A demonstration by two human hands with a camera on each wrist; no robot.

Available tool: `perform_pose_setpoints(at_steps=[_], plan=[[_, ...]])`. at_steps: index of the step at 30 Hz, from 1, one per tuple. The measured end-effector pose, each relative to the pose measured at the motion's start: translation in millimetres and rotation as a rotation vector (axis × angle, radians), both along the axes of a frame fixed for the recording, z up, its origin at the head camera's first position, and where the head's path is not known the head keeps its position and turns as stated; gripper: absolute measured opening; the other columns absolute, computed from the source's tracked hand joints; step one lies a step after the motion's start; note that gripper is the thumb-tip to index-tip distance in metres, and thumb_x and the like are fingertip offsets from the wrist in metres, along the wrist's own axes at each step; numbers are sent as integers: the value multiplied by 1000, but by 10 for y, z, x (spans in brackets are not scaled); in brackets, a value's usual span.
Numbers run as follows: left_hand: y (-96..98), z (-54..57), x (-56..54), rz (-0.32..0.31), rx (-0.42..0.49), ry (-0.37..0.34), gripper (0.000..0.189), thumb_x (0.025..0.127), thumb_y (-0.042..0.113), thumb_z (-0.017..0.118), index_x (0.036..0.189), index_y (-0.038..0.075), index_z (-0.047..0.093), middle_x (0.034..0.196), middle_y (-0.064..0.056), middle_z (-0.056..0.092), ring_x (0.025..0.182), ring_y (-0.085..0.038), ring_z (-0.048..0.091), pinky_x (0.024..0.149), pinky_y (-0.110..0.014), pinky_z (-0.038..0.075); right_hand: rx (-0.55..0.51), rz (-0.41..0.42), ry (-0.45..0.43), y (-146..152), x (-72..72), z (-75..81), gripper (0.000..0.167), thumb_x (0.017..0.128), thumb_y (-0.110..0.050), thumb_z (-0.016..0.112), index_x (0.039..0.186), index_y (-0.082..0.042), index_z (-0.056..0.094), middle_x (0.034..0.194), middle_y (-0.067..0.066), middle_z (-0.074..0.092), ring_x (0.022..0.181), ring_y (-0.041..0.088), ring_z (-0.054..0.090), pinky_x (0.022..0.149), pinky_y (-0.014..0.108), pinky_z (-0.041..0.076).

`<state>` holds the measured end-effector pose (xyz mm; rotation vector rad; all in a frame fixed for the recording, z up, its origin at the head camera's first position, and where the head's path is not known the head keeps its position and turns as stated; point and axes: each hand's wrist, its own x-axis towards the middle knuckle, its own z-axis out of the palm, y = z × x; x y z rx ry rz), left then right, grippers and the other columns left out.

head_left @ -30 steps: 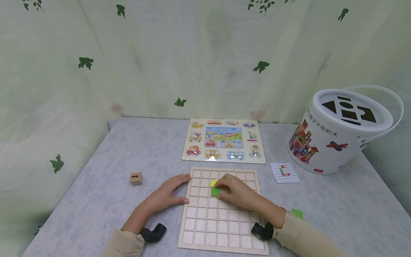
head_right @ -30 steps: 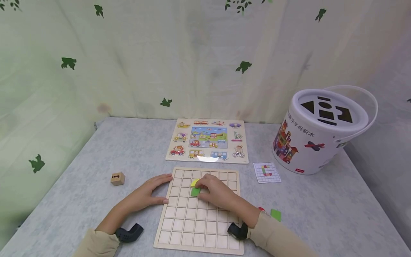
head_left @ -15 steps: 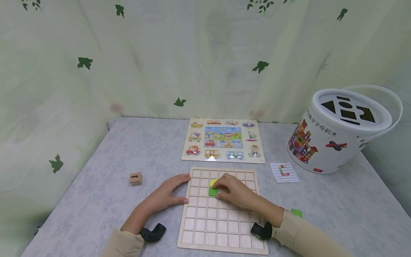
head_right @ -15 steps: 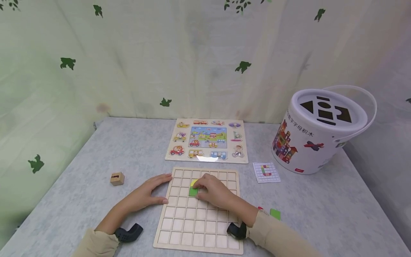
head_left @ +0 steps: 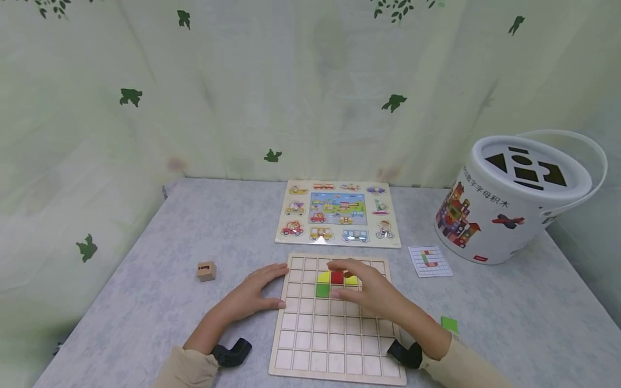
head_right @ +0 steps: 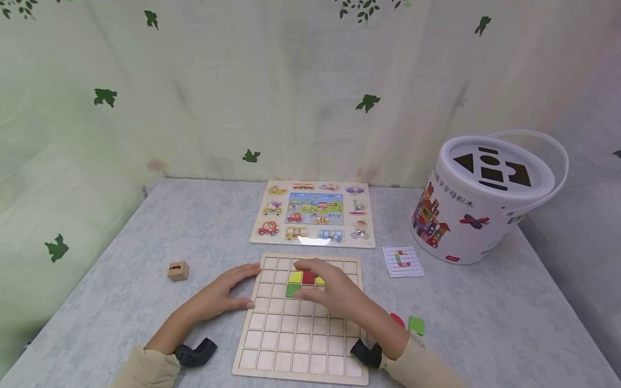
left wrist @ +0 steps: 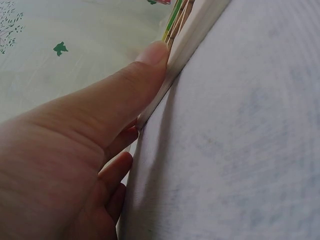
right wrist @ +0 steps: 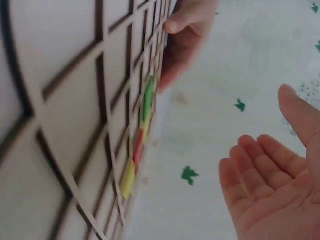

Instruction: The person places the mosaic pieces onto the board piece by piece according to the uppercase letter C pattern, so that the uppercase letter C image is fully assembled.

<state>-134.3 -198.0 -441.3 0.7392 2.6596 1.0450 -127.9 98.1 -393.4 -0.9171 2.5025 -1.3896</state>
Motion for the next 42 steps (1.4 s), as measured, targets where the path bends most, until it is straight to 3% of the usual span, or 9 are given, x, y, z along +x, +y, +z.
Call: perform_pose_setpoints(at_steps=[5, 9, 16, 24, 35, 42], plan=[[2, -16, -5, -3, -4, -1, 75, 75, 45, 68, 137, 13, 40, 141, -2, 33, 130, -25, 24, 103, -48, 22, -8, -78, 155, 251, 155, 138, 54, 77, -22, 71, 127, -18, 51, 125, -7, 50, 106, 16, 51, 85, 41, 45], [-2, -20, -10, -9, -4, 6, 76, 75, 45, 68, 137, 12, 39, 141, -3, 33, 130, -25, 24, 103, -48, 22, -5, -166, 249, 494, 282, 134, 56, 75, -18, 73, 126, -17, 51, 124, -6, 51, 107, 13, 50, 85, 39, 46], [-8, -6, -3, 0, -8, 4, 76, 74, 45, 68, 137, 12, 40, 141, -3, 33, 130, -26, 24, 102, -48, 22, 52, -299, 307, 875, 444, 9, 58, 72, -10, 74, 126, -14, 52, 122, 0, 53, 105, 15, 50, 87, 15, 40], [-8, -18, -6, -1, 0, 5, 75, 75, 45, 68, 137, 13, 40, 141, -2, 33, 130, -25, 24, 102, -49, 22, 187, -456, 209, 1204, 563, -129, 60, 72, -17, 76, 126, -15, 51, 121, 0, 54, 104, 18, 51, 80, 44, 47], [-4, -40, -3, -6, 5, 34, 76, 75, 44, 68, 136, 10, 40, 140, -6, 35, 129, -29, 26, 100, -52, 24, 293, -522, -9, 1490, 679, -290, 52, 71, -11, 76, 118, -6, 55, 112, 9, 59, 100, 26, 54, 79, 42, 49], [-8, -25, -4, -1, -1, 6, 77, 74, 45, 68, 137, 12, 39, 141, -4, 33, 130, -26, 24, 102, -50, 22, 390, -518, -217, 1630, 693, -424, 52, 72, -24, 75, 116, -4, 55, 113, 10, 56, 99, 25, 53, 81, 41, 48]])
